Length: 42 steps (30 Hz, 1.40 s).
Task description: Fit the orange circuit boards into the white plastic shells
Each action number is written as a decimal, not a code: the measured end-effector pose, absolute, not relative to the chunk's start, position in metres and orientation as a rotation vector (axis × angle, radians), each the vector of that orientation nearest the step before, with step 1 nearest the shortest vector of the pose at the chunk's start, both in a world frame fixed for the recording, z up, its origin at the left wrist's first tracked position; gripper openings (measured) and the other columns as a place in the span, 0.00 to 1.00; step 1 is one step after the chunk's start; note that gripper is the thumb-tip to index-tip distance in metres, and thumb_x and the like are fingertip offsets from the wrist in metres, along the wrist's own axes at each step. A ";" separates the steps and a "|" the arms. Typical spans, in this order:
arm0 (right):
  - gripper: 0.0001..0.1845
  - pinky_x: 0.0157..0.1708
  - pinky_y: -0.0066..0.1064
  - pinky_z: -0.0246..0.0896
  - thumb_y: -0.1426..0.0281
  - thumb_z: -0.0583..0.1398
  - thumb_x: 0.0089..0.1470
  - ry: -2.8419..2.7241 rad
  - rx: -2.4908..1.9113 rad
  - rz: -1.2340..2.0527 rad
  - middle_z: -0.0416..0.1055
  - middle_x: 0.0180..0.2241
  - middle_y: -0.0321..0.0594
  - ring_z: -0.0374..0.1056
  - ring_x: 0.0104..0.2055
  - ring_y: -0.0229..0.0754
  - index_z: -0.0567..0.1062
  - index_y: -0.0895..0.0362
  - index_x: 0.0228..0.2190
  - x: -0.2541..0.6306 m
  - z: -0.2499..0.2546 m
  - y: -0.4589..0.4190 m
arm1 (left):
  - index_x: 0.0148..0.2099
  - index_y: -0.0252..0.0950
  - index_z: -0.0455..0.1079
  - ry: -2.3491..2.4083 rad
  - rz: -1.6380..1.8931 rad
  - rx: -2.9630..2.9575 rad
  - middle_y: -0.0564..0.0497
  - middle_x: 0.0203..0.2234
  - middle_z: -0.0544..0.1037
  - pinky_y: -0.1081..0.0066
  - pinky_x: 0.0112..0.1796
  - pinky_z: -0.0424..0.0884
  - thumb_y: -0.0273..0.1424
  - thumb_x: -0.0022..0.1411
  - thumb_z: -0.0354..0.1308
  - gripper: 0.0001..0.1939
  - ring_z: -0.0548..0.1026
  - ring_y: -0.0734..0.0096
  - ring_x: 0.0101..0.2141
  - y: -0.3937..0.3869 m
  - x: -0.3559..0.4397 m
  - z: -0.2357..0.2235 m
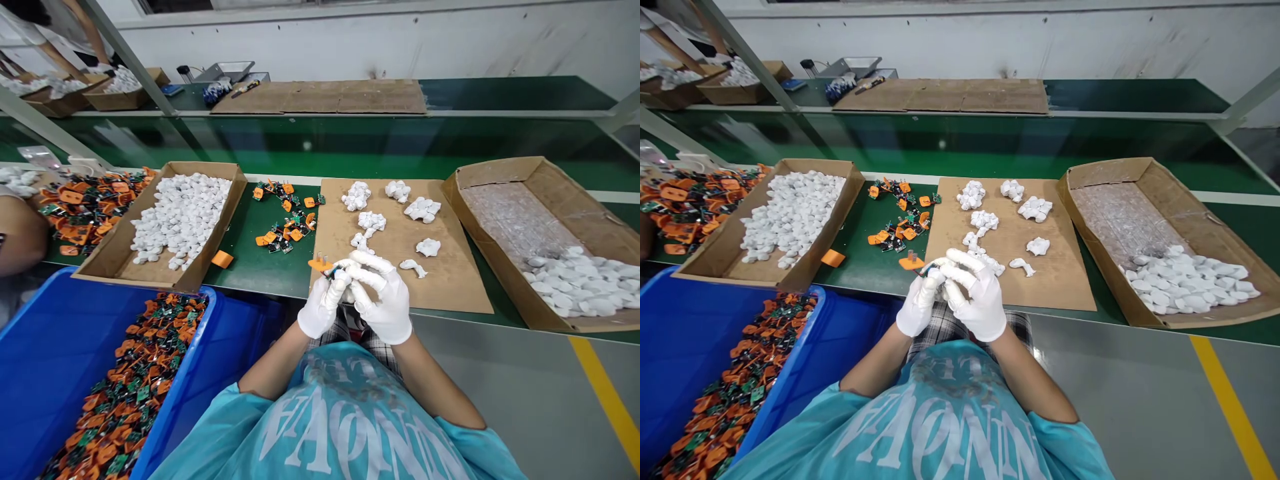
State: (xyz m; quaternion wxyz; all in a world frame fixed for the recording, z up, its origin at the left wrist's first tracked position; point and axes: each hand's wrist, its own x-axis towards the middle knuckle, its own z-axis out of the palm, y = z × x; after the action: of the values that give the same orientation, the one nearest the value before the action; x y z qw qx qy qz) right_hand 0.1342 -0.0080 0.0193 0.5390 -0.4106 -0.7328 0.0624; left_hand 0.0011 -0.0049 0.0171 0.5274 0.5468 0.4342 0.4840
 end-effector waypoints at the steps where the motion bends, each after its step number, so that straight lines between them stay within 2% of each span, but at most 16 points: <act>1: 0.15 0.47 0.44 0.71 0.76 0.58 0.55 -1.739 -0.964 0.119 0.72 0.49 0.45 0.72 0.50 0.46 0.71 0.49 0.44 0.133 0.019 -0.008 | 0.31 0.36 0.70 1.044 1.177 1.351 0.48 0.26 0.75 0.67 0.36 0.69 0.58 0.57 0.49 0.29 0.73 0.66 0.30 -0.005 0.001 0.016; 3: 0.18 0.49 0.46 0.70 0.77 0.58 0.54 -1.738 -0.941 0.069 0.71 0.48 0.45 0.70 0.51 0.48 0.71 0.49 0.46 0.129 0.018 -0.009 | 0.34 0.37 0.72 1.053 1.198 1.410 0.46 0.31 0.77 0.66 0.41 0.69 0.57 0.59 0.48 0.28 0.73 0.63 0.36 -0.005 0.001 0.014; 5: 0.20 0.50 0.47 0.69 0.77 0.58 0.54 -1.745 -0.931 0.081 0.72 0.47 0.45 0.69 0.52 0.49 0.70 0.49 0.47 0.128 0.018 -0.009 | 0.34 0.37 0.72 1.069 1.190 1.410 0.46 0.31 0.77 0.66 0.40 0.69 0.57 0.59 0.48 0.28 0.73 0.63 0.35 -0.003 0.000 0.016; 8: 0.22 0.53 0.49 0.66 0.73 0.59 0.54 -1.751 -0.932 0.201 0.72 0.49 0.45 0.68 0.54 0.50 0.68 0.49 0.51 0.130 0.021 -0.005 | 0.24 0.36 0.67 1.052 1.118 1.368 0.49 0.22 0.72 0.67 0.31 0.67 0.62 0.55 0.46 0.33 0.69 0.68 0.26 0.000 -0.003 0.022; 11: 0.23 0.53 0.48 0.65 0.67 0.61 0.55 -1.857 -0.845 0.280 0.72 0.50 0.44 0.67 0.55 0.50 0.67 0.50 0.53 0.136 0.023 0.001 | 0.18 0.37 0.59 0.993 0.972 1.322 0.54 0.13 0.62 0.70 0.23 0.61 0.67 0.50 0.44 0.36 0.60 0.75 0.18 0.002 -0.005 0.024; 14: 0.17 0.47 0.41 0.69 0.66 0.61 0.56 -1.932 -0.797 0.287 0.76 0.43 0.40 0.72 0.48 0.46 0.70 0.49 0.48 0.139 0.022 0.005 | 0.19 0.36 0.61 0.965 0.879 1.222 0.53 0.12 0.62 0.71 0.21 0.59 0.71 0.44 0.39 0.41 0.61 0.74 0.17 0.002 -0.004 0.019; 17: 0.13 0.45 0.38 0.70 0.67 0.62 0.55 -1.866 -0.837 0.271 0.76 0.39 0.39 0.73 0.43 0.43 0.72 0.49 0.44 0.138 0.019 0.005 | 0.22 0.35 0.66 0.925 0.881 1.120 0.49 0.15 0.68 0.70 0.23 0.62 0.70 0.48 0.34 0.43 0.65 0.72 0.20 0.000 -0.001 0.011; 22: 0.14 0.44 0.38 0.69 0.64 0.64 0.53 -1.835 -0.782 0.467 0.76 0.40 0.41 0.73 0.44 0.44 0.72 0.51 0.42 0.139 0.020 0.004 | 0.19 0.35 0.64 0.905 0.958 1.088 0.51 0.15 0.67 0.70 0.22 0.59 0.68 0.50 0.42 0.39 0.63 0.73 0.19 -0.003 0.005 0.011; 26: 0.09 0.39 0.38 0.68 0.63 0.65 0.52 -1.702 -0.792 0.652 0.73 0.33 0.38 0.72 0.37 0.42 0.71 0.52 0.33 0.139 0.023 0.004 | 0.14 0.36 0.56 0.884 1.011 1.088 0.53 0.12 0.61 0.70 0.23 0.58 0.66 0.49 0.48 0.37 0.60 0.75 0.18 -0.003 0.006 0.012; 29: 0.12 0.33 0.36 0.66 0.60 0.65 0.51 -1.634 -0.766 0.783 0.70 0.29 0.36 0.70 0.32 0.40 0.70 0.53 0.29 0.136 0.026 0.004 | 0.17 0.35 0.59 0.888 0.980 1.077 0.53 0.13 0.62 0.71 0.22 0.56 0.64 0.49 0.52 0.35 0.59 0.77 0.18 -0.004 0.007 0.008; 33: 0.17 0.26 0.32 0.60 0.58 0.65 0.51 -1.529 -0.830 0.811 0.64 0.23 0.32 0.63 0.25 0.36 0.67 0.54 0.23 0.131 0.027 0.002 | 0.16 0.35 0.59 0.919 0.988 1.133 0.54 0.11 0.60 0.72 0.20 0.52 0.68 0.47 0.48 0.37 0.55 0.79 0.16 -0.008 0.009 0.007; 36: 0.18 0.27 0.32 0.60 0.56 0.60 0.56 -1.503 -0.843 0.863 0.64 0.22 0.33 0.63 0.25 0.37 0.67 0.54 0.22 0.131 0.027 0.000 | 0.16 0.36 0.57 0.958 0.958 1.113 0.55 0.10 0.58 0.72 0.18 0.49 0.69 0.47 0.45 0.38 0.52 0.81 0.14 -0.011 0.012 0.011; 39: 0.18 0.29 0.33 0.60 0.59 0.56 0.60 -1.547 -0.859 0.830 0.66 0.21 0.33 0.64 0.24 0.37 0.67 0.54 0.22 0.134 0.028 0.000 | 0.16 0.36 0.57 0.987 0.928 1.108 0.55 0.09 0.58 0.72 0.18 0.49 0.69 0.48 0.43 0.38 0.52 0.80 0.14 -0.012 0.013 0.015; 42: 0.14 0.33 0.35 0.64 0.61 0.55 0.62 -1.697 -0.877 0.652 0.73 0.27 0.37 0.70 0.30 0.40 0.72 0.53 0.29 0.137 0.029 0.000 | 0.14 0.37 0.55 1.072 0.951 1.116 0.55 0.08 0.56 0.71 0.18 0.51 0.69 0.50 0.39 0.39 0.53 0.79 0.13 -0.012 0.011 0.018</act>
State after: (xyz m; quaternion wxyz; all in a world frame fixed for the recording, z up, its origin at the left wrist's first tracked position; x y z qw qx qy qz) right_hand 0.1371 -0.0002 0.0294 0.5324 -0.3678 -0.7117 0.2733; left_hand 0.0112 -0.0116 0.0184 0.6152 0.4844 0.4652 0.4129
